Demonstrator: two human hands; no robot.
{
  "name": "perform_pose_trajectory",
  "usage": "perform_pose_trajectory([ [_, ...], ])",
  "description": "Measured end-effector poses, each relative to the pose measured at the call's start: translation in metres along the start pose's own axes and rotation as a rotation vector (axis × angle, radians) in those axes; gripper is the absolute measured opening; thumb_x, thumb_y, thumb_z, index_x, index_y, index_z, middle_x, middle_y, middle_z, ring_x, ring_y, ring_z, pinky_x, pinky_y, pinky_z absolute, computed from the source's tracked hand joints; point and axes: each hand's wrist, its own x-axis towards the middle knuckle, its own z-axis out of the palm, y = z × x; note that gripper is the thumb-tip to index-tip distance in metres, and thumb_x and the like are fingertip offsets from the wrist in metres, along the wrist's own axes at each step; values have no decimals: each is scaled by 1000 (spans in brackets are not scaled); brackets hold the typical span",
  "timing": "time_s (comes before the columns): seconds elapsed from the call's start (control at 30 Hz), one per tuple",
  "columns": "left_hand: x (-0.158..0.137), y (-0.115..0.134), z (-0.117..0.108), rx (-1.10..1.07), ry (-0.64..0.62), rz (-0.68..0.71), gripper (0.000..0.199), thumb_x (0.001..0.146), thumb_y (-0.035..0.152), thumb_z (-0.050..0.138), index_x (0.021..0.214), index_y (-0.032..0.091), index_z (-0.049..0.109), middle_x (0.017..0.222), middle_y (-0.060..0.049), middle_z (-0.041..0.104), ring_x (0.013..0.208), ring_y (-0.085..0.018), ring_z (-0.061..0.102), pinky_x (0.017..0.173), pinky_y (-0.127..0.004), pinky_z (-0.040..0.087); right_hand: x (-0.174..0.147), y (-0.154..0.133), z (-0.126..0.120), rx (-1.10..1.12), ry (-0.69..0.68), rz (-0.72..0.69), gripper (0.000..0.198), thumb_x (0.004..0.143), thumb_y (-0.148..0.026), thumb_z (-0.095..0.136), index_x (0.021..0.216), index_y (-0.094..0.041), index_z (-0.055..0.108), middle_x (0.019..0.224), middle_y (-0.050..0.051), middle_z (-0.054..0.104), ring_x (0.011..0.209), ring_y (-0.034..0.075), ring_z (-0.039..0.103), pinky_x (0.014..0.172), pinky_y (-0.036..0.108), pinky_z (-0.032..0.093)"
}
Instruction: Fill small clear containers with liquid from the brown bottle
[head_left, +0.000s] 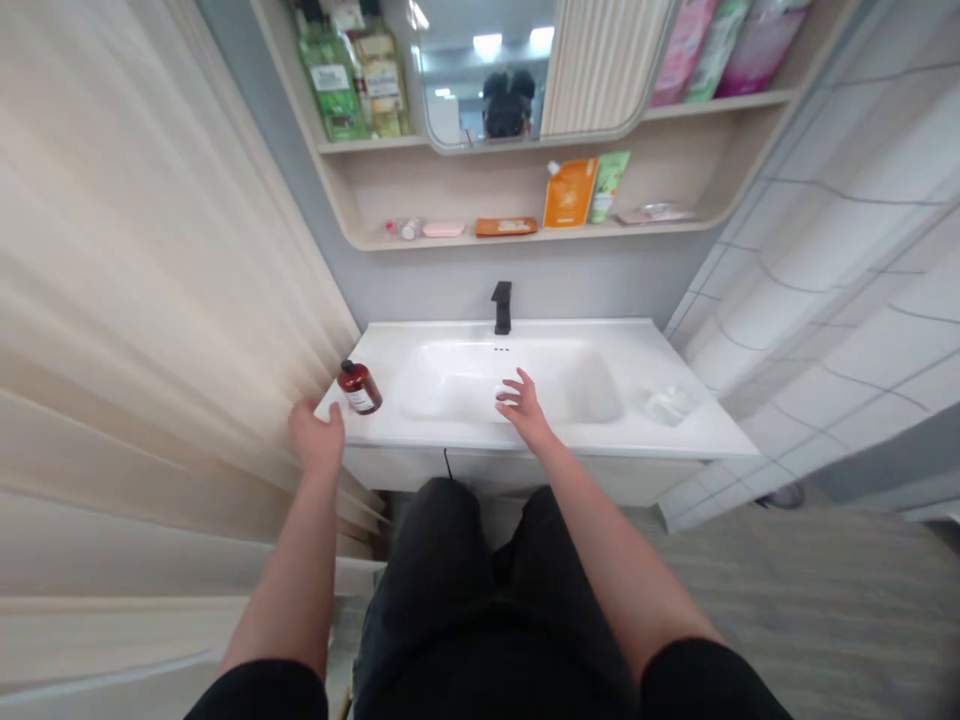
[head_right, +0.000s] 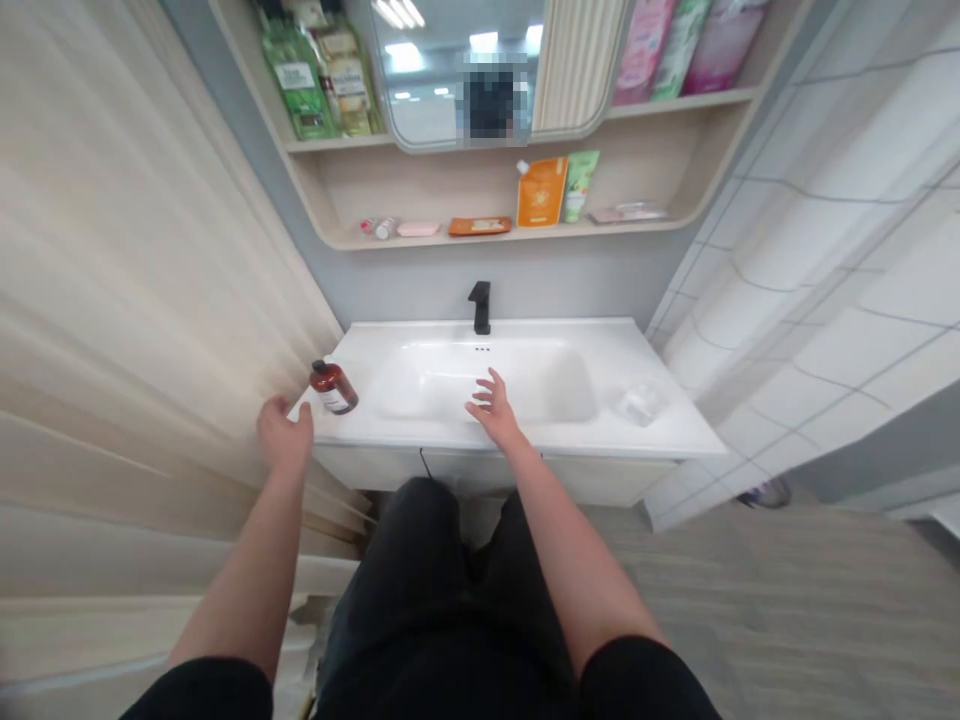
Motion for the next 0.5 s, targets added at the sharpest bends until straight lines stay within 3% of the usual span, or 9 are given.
perform_pose_trajectory([
  [0.13, -7, -10, 6, 76, -167, -121, 57, 102, 49, 62, 147, 13, 56, 131, -19, 76, 126, -37, 71, 112, -51, 54, -28, -21, -10, -233, 158, -193, 70, 94, -46, 73, 157, -30, 47, 139, 14, 68, 121, 30, 71, 103, 53, 61],
  [0.23, -1, -10, 11, 144, -236, -140, 62, 99, 55, 64, 144, 13, 60, 123, -19, 79, 123, -41, 72, 107, -52, 55, -62, -37, -43, -468, 309, -298, 54, 96, -39, 69, 146, -26, 55, 134, 14, 70, 127, 33, 68, 109, 56, 57],
  [0.37, 10, -10, 13, 257, -332, -94, 57, 93, 60, 66, 124, 13, 70, 112, -21, 80, 120, -43, 73, 103, -54, 56, -102, -46, -119, -742, 574, -271, 41, 94, -39, 65, 131, -23, 60, 126, 14, 70, 124, 35, 66, 112, 59, 54],
  [0.5, 14, -7, 7, 243, -346, -118, 34, 87, 52, 67, 96, 19, 68, 89, -12, 76, 107, -40, 76, 96, -52, 60, -121, -44, -206, -930, 802, -178, 64, 90, -56, 70, 140, -19, 55, 133, 18, 65, 128, 39, 62, 112, 61, 52],
])
